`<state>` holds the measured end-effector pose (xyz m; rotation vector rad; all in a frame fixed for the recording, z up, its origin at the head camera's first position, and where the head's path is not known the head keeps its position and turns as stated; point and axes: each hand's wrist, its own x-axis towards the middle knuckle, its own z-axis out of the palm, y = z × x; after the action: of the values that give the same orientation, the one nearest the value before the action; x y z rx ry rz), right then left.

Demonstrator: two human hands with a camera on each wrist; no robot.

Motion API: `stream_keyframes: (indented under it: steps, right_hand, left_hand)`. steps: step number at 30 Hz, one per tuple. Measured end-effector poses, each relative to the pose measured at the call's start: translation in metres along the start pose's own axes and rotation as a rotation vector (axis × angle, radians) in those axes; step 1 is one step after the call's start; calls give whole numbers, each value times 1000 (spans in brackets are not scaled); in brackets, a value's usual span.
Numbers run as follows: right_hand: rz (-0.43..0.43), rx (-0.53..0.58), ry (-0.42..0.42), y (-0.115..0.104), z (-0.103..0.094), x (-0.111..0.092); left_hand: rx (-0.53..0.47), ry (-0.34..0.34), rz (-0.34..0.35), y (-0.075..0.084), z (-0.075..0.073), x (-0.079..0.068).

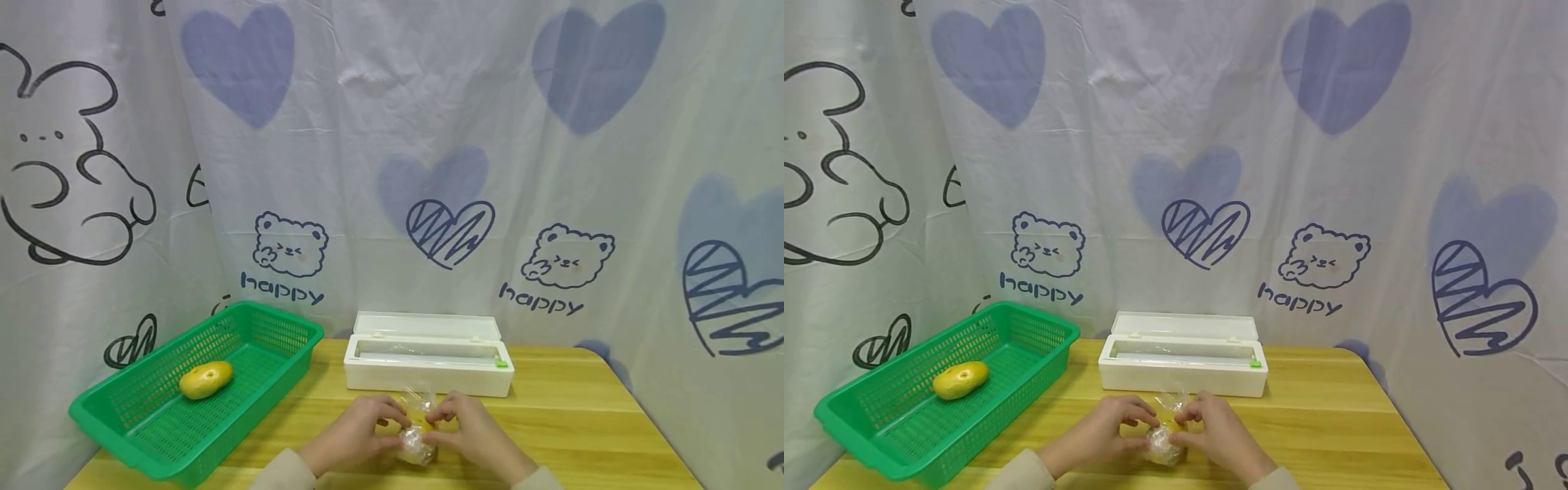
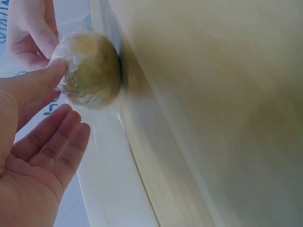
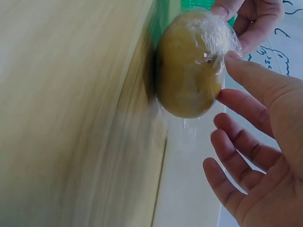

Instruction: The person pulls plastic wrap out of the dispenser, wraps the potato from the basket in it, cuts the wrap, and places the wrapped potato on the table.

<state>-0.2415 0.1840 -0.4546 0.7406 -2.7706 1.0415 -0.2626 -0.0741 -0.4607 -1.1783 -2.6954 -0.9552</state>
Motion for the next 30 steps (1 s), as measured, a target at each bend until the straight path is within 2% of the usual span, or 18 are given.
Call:
stream_keyframes:
  steps: [5,9,14,18,26,30]
  right_hand:
    - [-33,-76,41,-1,-2,-4]
    - [-78,-116,28,0,-4,-5]
    - [-87,-116,-16,0,-6,-5]
    - [-85,-136,-17,-1,-6,-7]
    - [-66,-196,-20,-4,-9,-9]
    - [-33,-166,-22,-5,-11,-10]
  left_hand:
    - [26,56,14,-6,-3,-3]
    - [41,97,33,-8,-4,-4]
    - [98,114,112,-1,-2,-6]
    - [164,119,164,6,0,-9]
    - [272,137,77,9,5,-7]
    - [304,101,37,10,7,-4]
